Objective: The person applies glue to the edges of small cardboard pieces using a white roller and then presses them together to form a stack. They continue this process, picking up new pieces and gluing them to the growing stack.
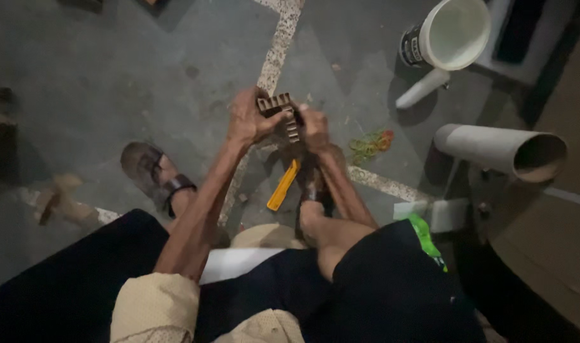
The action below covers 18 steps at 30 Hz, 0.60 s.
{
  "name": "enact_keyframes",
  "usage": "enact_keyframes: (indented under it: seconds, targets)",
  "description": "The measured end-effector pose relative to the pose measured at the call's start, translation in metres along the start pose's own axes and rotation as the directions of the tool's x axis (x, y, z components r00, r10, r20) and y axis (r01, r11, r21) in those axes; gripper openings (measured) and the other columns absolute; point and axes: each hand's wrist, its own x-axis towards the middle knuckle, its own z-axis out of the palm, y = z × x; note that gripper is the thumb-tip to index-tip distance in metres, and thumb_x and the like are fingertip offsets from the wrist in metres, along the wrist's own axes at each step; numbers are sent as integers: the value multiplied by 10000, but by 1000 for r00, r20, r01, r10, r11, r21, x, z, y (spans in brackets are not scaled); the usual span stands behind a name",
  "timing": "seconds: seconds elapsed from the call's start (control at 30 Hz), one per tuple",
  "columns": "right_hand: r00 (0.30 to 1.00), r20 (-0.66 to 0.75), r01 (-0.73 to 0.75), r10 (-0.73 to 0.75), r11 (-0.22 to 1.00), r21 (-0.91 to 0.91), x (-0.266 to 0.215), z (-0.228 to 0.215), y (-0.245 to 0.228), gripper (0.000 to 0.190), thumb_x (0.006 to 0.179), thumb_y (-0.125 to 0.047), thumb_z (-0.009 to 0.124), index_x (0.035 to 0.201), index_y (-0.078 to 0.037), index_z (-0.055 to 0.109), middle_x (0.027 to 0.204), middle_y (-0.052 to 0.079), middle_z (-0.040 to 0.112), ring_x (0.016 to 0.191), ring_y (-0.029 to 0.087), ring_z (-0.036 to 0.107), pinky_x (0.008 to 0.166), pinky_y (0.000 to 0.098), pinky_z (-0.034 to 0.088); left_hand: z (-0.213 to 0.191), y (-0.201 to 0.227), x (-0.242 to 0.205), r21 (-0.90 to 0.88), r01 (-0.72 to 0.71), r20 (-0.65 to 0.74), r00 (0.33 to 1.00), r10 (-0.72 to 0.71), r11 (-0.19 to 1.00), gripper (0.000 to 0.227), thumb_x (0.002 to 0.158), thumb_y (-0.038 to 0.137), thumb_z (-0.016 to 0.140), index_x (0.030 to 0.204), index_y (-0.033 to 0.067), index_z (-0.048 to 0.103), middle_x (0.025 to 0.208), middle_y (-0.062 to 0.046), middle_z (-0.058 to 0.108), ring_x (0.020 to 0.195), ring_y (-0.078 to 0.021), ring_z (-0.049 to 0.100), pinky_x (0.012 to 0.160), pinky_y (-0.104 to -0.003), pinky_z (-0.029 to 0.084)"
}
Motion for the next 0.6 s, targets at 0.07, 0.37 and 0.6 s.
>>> enact_keyframes:
  seconds: [0.07, 0.37, 0.6]
  targets:
    - [844, 52, -519, 534, 788, 331, 4, 18, -2, 450, 1067, -318, 459, 1117, 31, 739, 833, 120, 756, 759, 186, 713, 651, 320, 560, -3, 2, 5, 28, -51, -29, 998, 52, 998, 689, 732, 562, 908, 1028, -14, 672, 953, -194, 687, 890, -367, 671, 794, -472, 548]
    - [837, 84, -528, 541, 758, 382, 1, 14, -5, 394, 1015, -302, 504, 1186, -32, 734, 863, 41, 765, 737, 163, 714, 661, 334, 592, -14, 32, 6, -25, 71, 131, 989, -67, 997, 612, 768, 418, 926, 1121, -22, 686, 1025, -184, 734, 932, -299, 729, 823, -421, 585]
    - [863, 53, -504, 502, 857, 103, -36, -94, -32, 351, 952, -315, 656, 1236, -148, 778, 879, 62, 769, 714, 146, 619, 627, 311, 508, -21, 46, 2, -48, 120, 134, 985, -112, 992, 608, 804, 361, 925, 1167, -48, 660, 1037, -185, 734, 949, -278, 726, 844, -396, 588]
